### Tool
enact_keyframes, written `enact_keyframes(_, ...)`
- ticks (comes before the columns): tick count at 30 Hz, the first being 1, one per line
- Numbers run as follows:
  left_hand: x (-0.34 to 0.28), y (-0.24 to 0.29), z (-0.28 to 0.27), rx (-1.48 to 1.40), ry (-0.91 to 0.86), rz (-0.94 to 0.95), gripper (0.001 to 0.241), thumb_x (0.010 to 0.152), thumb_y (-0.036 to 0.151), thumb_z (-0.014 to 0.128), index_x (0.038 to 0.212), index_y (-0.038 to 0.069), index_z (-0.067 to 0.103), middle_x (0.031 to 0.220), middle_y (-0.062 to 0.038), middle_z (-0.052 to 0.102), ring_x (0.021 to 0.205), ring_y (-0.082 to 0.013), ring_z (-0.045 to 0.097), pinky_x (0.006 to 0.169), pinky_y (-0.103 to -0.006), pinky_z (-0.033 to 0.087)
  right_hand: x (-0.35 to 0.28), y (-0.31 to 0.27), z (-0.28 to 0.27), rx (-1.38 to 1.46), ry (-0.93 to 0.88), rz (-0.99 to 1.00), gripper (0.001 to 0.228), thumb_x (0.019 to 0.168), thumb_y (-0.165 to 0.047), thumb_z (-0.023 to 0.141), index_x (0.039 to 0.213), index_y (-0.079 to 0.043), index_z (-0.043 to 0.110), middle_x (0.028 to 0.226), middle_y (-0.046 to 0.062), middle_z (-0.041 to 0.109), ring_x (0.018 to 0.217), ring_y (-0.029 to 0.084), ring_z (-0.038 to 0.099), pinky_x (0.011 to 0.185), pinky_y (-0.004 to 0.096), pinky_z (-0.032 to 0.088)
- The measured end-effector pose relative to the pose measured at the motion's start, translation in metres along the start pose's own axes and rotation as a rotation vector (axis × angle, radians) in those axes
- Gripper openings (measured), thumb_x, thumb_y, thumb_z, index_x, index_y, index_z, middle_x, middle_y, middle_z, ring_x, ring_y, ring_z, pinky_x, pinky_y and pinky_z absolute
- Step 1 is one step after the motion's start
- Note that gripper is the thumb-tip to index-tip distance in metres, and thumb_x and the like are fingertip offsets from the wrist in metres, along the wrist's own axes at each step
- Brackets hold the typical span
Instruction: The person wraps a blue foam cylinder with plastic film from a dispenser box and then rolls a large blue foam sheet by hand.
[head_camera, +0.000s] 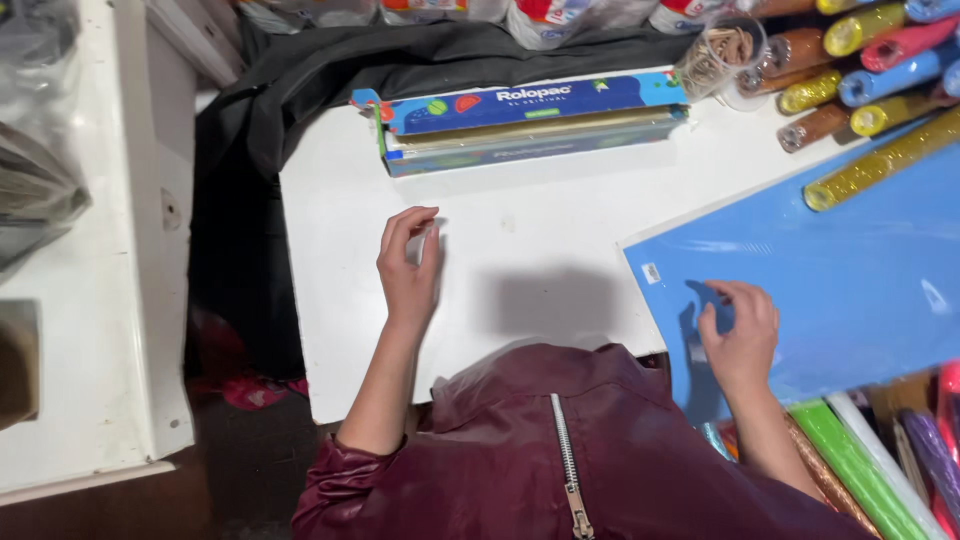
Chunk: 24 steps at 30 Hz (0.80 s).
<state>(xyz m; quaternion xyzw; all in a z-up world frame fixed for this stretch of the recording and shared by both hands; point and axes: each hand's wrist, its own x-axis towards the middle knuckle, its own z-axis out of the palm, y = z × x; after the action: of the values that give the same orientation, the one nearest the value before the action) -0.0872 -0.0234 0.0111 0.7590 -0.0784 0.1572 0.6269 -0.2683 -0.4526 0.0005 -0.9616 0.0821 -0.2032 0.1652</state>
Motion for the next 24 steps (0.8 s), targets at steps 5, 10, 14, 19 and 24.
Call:
enact_keyframes(5, -0.034, 0.013, 0.029, -0.077, -0.205, -0.021, 0.022, 0.106, 0.011, 0.06, 0.126, 0.007, 0.07, 0.125, -0.01, 0.066, 0.108, -0.0205, 0.067, 0.099, -0.0329, 0.055, -0.097, 0.047, -0.05, -0.218, 0.259, 0.442, 0.04, 0.103, 0.0, 0.077, 0.138, 0.009, 0.061, 0.141, 0.029, 0.053, 0.132, 0.043, 0.046, 0.11, 0.059, 0.036)
enact_keyframes(10, -0.054, 0.024, 0.055, -0.145, -0.443, -0.003, 0.033, 0.105, 0.009, 0.064, 0.137, 0.007, 0.061, 0.121, -0.011, 0.069, 0.108, -0.0204, 0.068, 0.098, -0.0326, 0.056, -0.167, 0.1, -0.037, 0.799, 0.02, 1.678, 0.071, 0.102, -0.071, 0.053, 0.157, -0.028, 0.043, 0.133, -0.002, 0.064, 0.138, 0.025, 0.054, 0.114, 0.058, 0.038)
enact_keyframes(14, -0.084, 0.038, 0.088, -0.234, -0.62, -0.049, 0.039, 0.107, 0.014, 0.062, 0.145, 0.009, 0.053, 0.121, -0.008, 0.071, 0.109, -0.0186, 0.069, 0.101, -0.0319, 0.057, -0.21, 0.099, 0.001, 1.27, 0.103, 1.43, 0.02, 0.112, -0.037, 0.054, 0.123, -0.021, 0.059, 0.147, 0.01, 0.066, 0.137, 0.026, 0.064, 0.111, 0.048, 0.053)
enact_keyframes(19, -0.132, 0.06, 0.121, -0.116, -0.897, 0.246, 0.04, 0.102, 0.016, 0.072, 0.14, 0.012, 0.063, 0.119, -0.007, 0.073, 0.114, -0.0271, 0.071, 0.102, -0.0417, 0.06, -0.213, 0.082, 0.008, 0.854, 0.375, 1.143, 0.065, 0.109, -0.024, 0.081, 0.157, -0.005, 0.042, 0.146, 0.02, 0.054, 0.128, 0.037, 0.063, 0.097, 0.051, 0.061)
enact_keyframes(24, -0.175, 0.073, 0.134, -0.204, -1.023, 0.034, 0.049, 0.106, 0.019, 0.067, 0.151, 0.012, 0.05, 0.129, -0.01, 0.069, 0.124, -0.0254, 0.068, 0.1, -0.0378, 0.061, -0.216, 0.166, 0.053, 1.16, 0.536, 1.476, 0.093, 0.104, -0.04, 0.091, 0.16, -0.008, 0.025, 0.159, 0.029, 0.036, 0.148, 0.046, 0.04, 0.113, 0.076, 0.028)
